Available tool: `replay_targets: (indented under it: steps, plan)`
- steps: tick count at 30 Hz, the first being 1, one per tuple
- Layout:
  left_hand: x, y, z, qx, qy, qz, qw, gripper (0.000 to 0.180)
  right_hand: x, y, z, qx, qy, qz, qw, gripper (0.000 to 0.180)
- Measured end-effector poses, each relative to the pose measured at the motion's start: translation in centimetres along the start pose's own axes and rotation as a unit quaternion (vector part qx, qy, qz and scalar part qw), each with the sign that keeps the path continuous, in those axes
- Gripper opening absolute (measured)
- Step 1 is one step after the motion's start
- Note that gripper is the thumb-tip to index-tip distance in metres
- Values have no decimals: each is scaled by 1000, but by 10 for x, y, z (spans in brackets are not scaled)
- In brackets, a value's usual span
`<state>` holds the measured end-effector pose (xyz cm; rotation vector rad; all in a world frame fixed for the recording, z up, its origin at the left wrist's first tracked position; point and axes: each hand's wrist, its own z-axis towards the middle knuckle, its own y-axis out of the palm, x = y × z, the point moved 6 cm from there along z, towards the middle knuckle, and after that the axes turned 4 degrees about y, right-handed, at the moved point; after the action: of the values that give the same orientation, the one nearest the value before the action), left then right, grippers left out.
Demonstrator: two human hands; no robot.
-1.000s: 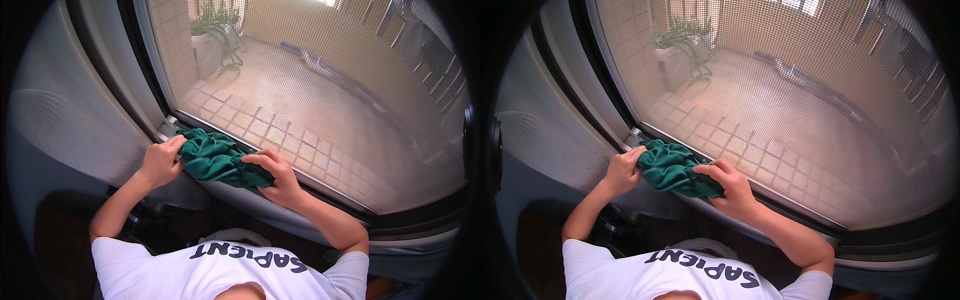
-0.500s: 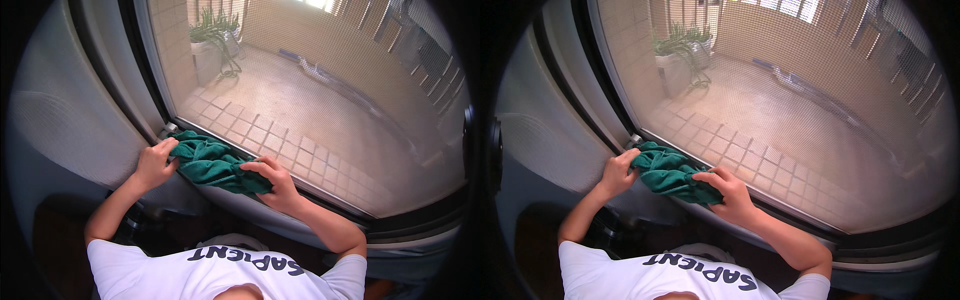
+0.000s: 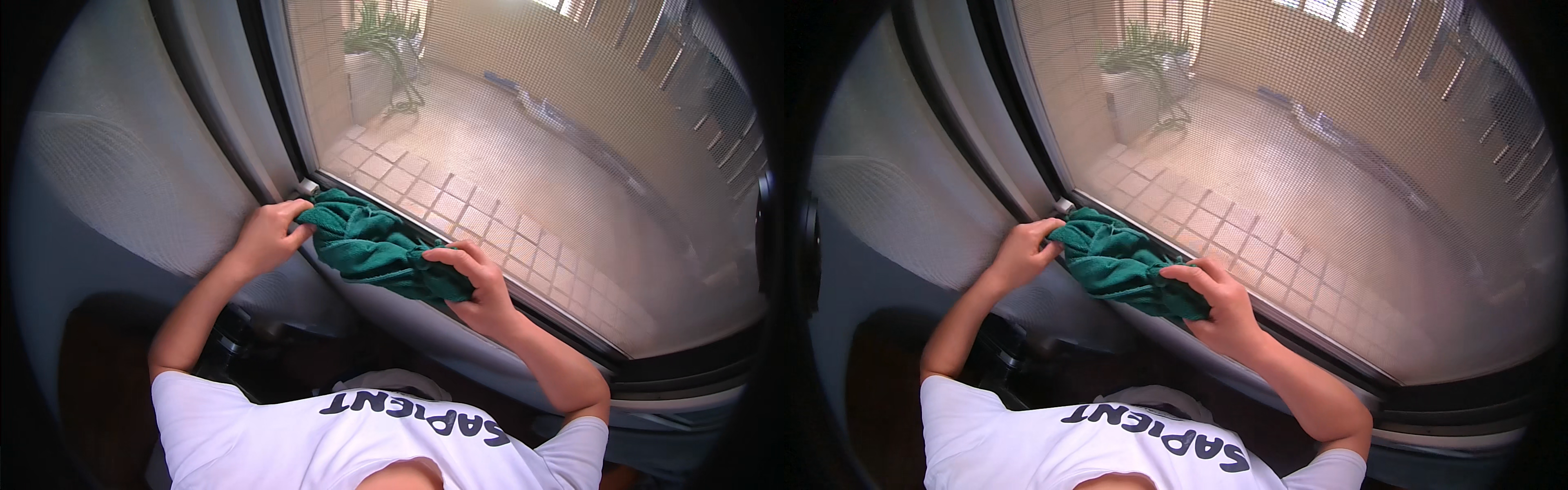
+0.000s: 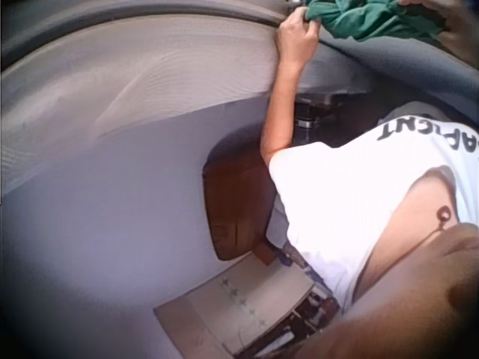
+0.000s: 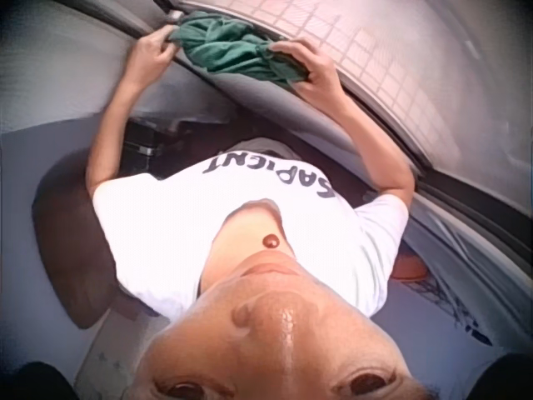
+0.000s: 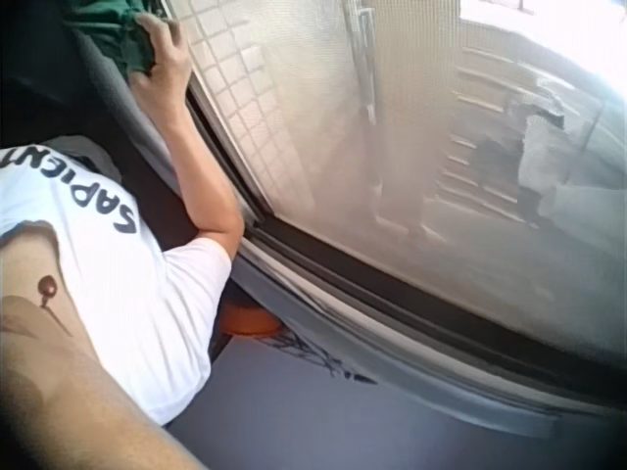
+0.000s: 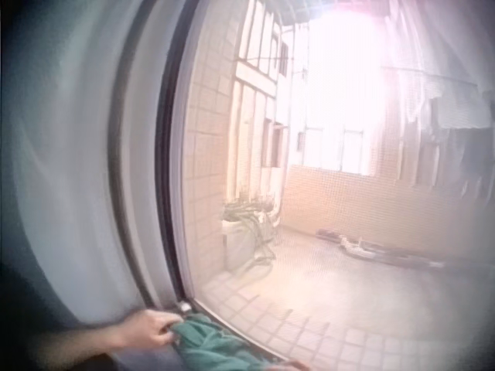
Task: The person wipes the bottom track and the vertical frame of a sliding glass door using a green cloth.
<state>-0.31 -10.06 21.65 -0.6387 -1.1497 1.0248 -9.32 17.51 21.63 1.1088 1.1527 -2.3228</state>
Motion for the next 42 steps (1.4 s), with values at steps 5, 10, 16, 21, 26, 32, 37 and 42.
replay_targets:
  steps: [5,10,16,21,26,32,37,42]
  plan:
    - [3,2,5,-44,-3,281,959,37,-4,-2,0,1,-8,-3,1000,60]
    - [-11,13,3,-26,-18,204,978,34,-2,1,0,-1,9,12,1000,58]
    - [-5,-3,-1,-70,-90,-141,983,28,-1,1,0,5,5,16,1000,58]
    - [1,6,6,-97,-25,246,964,38,0,0,0,-1,9,14,1000,58]
    - [-6,13,11,-116,-41,232,965,44,0,-1,0,4,3,12,1000,56]
    - [-8,2,16,-96,-80,73,989,50,0,0,-2,7,6,19,1000,55]
    - [11,13,-3,-32,-39,-5,999,47,1,2,-1,19,6,31,999,56]
    - [76,43,-5,-49,55,-138,988,79,-3,-6,-1,37,-12,47,998,57]
